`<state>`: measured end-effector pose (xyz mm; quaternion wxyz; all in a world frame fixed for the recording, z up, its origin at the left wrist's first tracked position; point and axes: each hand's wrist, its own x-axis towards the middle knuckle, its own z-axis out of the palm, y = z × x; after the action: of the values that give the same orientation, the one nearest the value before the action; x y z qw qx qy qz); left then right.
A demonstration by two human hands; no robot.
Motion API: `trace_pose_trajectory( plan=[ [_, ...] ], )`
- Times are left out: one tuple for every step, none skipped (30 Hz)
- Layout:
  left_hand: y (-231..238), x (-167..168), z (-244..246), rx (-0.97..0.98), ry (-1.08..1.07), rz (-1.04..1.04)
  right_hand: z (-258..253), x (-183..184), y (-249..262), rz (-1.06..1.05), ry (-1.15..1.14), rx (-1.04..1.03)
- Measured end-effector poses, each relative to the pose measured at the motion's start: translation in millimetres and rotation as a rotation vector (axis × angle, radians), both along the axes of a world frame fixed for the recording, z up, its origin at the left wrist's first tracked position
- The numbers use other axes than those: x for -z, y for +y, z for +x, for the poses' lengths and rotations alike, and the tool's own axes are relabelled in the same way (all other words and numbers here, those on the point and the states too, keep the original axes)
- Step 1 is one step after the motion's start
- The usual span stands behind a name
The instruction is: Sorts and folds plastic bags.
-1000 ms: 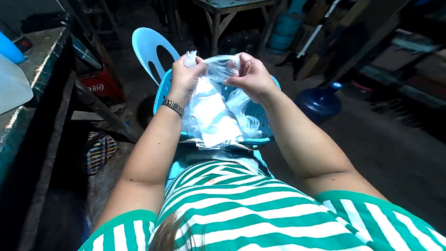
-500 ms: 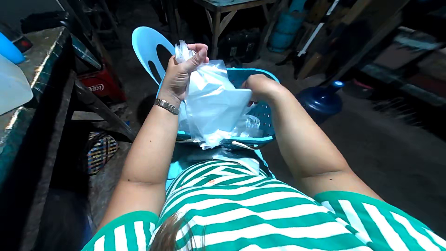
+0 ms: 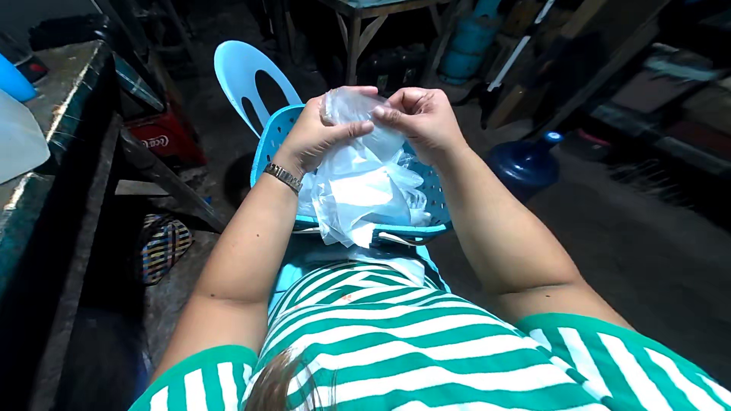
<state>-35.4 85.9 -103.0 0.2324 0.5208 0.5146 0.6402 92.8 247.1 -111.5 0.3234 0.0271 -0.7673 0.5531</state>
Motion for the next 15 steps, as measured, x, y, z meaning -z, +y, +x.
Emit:
trace_pose_trajectory(
  plan=[
    [0.9,0.3,1.4,-0.054,-0.029,0.007,-0.5,-0.4,0.6,0.006,-0.014,0.039],
    [2.1,-0.3,2.8,-0.124,-0.050,0.002,-1.2,-0.4,1.2,0.019,-0.027,0.069],
    [3.3,-0.7,3.6,-0.181,-0.068,0.001,-2.2,-0.2,1.1,0.037,-0.036,0.089],
    [3.9,-1.2,4.4,-0.209,-0.081,0.004,-3.2,0.1,0.5,0.062,-0.042,0.097],
    [3.8,-1.7,5.9,-0.220,-0.090,0.010,-4.2,0.7,-0.2,0.085,-0.045,0.095],
    [3.2,-2.4,7.7,-0.219,-0.102,0.021,-5.3,1.0,-0.8,0.097,-0.043,0.093],
    [2.5,-2.7,8.6,-0.210,-0.123,0.037,-6.0,1.1,-1.4,0.101,-0.038,0.093],
    [2.0,-2.3,8.3,-0.192,-0.143,0.064,-6.6,1.2,-2.1,0.096,-0.034,0.098],
    [1.5,-1.4,7.5,-0.170,-0.161,0.085,-7.0,1.4,-2.3,0.089,-0.035,0.099],
    [1.1,-1.0,6.8,-0.151,-0.162,0.088,-6.8,1.9,-2.0,0.074,-0.042,0.089],
    [0.6,-1.2,6.0,-0.129,-0.153,0.067,-6.4,2.2,-1.8,0.057,-0.046,0.083],
    [0.2,-2.0,5.5,-0.105,-0.141,0.028,-5.9,1.7,-2.2,0.039,-0.049,0.087],
    [-0.1,-3.2,6.5,-0.098,-0.142,-0.013,-5.3,0.7,-3.3,0.018,-0.053,0.101],
    [-0.1,-3.8,7.3,-0.093,-0.150,-0.043,-4.9,-0.8,-4.1,0.001,-0.056,0.119],
    [0.2,-4.5,8.6,-0.104,-0.159,-0.067,-4.9,-1.9,-4.1,-0.013,-0.055,0.130]
  ],
)
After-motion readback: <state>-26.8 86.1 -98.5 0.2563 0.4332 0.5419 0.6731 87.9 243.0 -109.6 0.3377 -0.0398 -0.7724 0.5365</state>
